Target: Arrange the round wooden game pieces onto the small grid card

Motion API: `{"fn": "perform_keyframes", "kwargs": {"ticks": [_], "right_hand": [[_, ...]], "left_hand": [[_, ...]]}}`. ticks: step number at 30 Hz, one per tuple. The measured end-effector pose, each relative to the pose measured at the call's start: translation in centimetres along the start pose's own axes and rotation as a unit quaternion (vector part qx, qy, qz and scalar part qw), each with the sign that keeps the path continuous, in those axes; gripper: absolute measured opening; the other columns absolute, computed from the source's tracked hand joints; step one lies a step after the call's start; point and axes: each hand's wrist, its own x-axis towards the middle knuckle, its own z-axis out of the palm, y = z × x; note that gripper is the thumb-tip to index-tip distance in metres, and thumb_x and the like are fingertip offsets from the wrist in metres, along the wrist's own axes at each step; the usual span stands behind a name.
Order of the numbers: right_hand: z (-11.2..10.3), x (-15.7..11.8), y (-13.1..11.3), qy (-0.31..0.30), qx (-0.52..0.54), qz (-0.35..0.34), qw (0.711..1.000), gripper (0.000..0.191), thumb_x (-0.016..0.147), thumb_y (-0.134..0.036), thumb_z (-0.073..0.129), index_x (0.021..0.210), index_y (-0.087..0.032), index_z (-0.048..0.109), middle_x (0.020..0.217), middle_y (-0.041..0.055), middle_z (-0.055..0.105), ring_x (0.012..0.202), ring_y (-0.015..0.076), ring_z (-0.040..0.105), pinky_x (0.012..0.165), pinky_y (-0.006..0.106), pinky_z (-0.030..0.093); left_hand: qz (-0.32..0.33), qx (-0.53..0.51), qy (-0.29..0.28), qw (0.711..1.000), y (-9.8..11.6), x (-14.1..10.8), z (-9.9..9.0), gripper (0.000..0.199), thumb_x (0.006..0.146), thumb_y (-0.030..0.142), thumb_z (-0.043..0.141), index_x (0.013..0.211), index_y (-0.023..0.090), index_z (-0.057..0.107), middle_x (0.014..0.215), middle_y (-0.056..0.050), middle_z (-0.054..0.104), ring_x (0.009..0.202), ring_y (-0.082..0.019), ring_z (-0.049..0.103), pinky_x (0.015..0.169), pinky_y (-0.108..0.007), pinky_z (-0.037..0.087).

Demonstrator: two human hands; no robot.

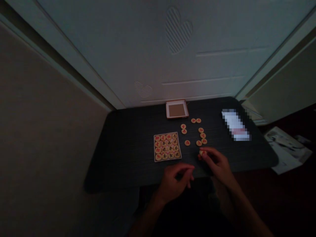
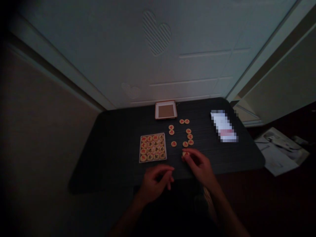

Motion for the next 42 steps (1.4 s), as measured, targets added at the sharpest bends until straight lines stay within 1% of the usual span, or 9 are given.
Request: {"fn": "perform_keyframes", "kwargs": {"ticks": [3,6,8,10,13,20,27,37,42], "right_hand": [[-0.2,0.2,0.6,0.005,-0.008,-0.002,1.000,0.031,0.091,-0.050,0.070,0.114,-0.028,0.071,0.097,0.0041,0.077,0.087,0.0197,0.073,0.081,0.033,0.058],[-0.2,0.4,1.2,0.027,-0.005,0.000,1.000,0.032,0.090,-0.051,0.071,0.112,-0.027,0.071,0.099,0.0046,0.078,0.084,0.0196,0.073,0.080,0.033,0.059],[-0.1,0.5,1.3,0.036,0.002,0.004,0.999,0.034,0.089,-0.051,0.073,0.112,-0.026,0.071,0.101,0.0058,0.078,0.083,0.0198,0.074,0.078,0.033,0.060],[0.0,0.5,1.2,0.036,0.008,0.009,0.999,0.036,0.087,-0.052,0.074,0.111,-0.025,0.070,0.102,0.0071,0.078,0.083,0.0204,0.074,0.078,0.034,0.060],[0.0,0.3,1.0,0.033,0.008,0.013,0.999,0.038,0.085,-0.052,0.076,0.110,-0.024,0.069,0.100,0.0078,0.078,0.083,0.0215,0.075,0.078,0.035,0.061],[0.3,0.2,0.5,0.029,-0.029,0.008,0.999,0.035,0.082,-0.051,0.079,0.104,-0.025,0.068,0.087,0.0038,0.076,0.078,0.0205,0.073,0.070,0.031,0.059],[1.0,0.7,0.4,0.027,-0.060,-0.003,0.998,0.037,0.083,-0.053,0.077,0.102,-0.022,0.070,0.081,0.0042,0.074,0.073,0.0192,0.071,0.065,0.030,0.056],[3.1,1.9,-1.3,-0.013,-0.044,-0.025,0.999,0.034,0.088,-0.053,0.072,0.102,-0.022,0.074,0.091,0.0074,0.078,0.080,0.0214,0.075,0.073,0.035,0.061],[4.1,2.5,-2.7,-0.040,-0.016,-0.034,0.998,0.031,0.094,-0.051,0.065,0.109,-0.025,0.072,0.110,0.0077,0.077,0.089,0.0213,0.076,0.081,0.036,0.063]], "left_hand": [[0.029,0.049,0.057,0.997,0.5,-0.3,-2.7,0.017,0.097,0.029,0.061,0.104,0.020,0.073,0.063,0.002,0.071,0.042,-0.007,0.060,0.047,-0.017,0.050],[0.044,0.090,0.184,0.978,0.1,0.4,-6.4,0.016,0.096,0.031,0.062,0.102,0.019,0.071,0.057,0.004,0.066,0.043,-0.008,0.059,0.045,-0.016,0.049],[0.022,0.130,0.241,0.961,-0.6,1.2,-8.9,0.019,0.096,0.033,0.062,0.104,0.018,0.070,0.062,0.003,0.069,0.051,-0.010,0.065,0.053,-0.019,0.054],[0.009,0.175,0.262,0.949,-1.5,2.0,-10.8,0.022,0.096,0.034,0.061,0.106,0.017,0.071,0.072,-0.001,0.072,0.064,-0.013,0.070,0.062,-0.023,0.058],[0.004,0.248,0.252,0.936,-2.7,2.5,-12.5,0.023,0.097,0.033,0.058,0.110,0.018,0.071,0.088,-0.005,0.076,0.082,-0.017,0.073,0.078,-0.031,0.060],[0.031,0.335,0.192,0.922,-3.9,2.5,-12.6,0.025,0.098,0.024,0.053,0.118,0.022,0.068,0.106,-0.006,0.074,0.096,-0.020,0.071,0.090,-0.036,0.057],[0.032,0.347,0.171,0.922,-3.8,2.8,-12.4,0.024,0.098,0.024,0.054,0.117,0.023,0.069,0.108,-0.006,0.073,0.095,-0.020,0.069,0.087,-0.034,0.057],[0.033,0.343,0.178,0.922,-3.9,2.6,-12.2,0.025,0.099,0.027,0.054,0.119,0.024,0.068,0.107,-0.005,0.074,0.094,-0.020,0.071,0.089,-0.036,0.057],[0.039,0.332,0.184,0.924,-4.0,2.5,-12.2,0.025,0.098,0.027,0.054,0.118,0.024,0.068,0.108,-0.005,0.075,0.097,-0.021,0.071,0.089,-0.036,0.057]]}}
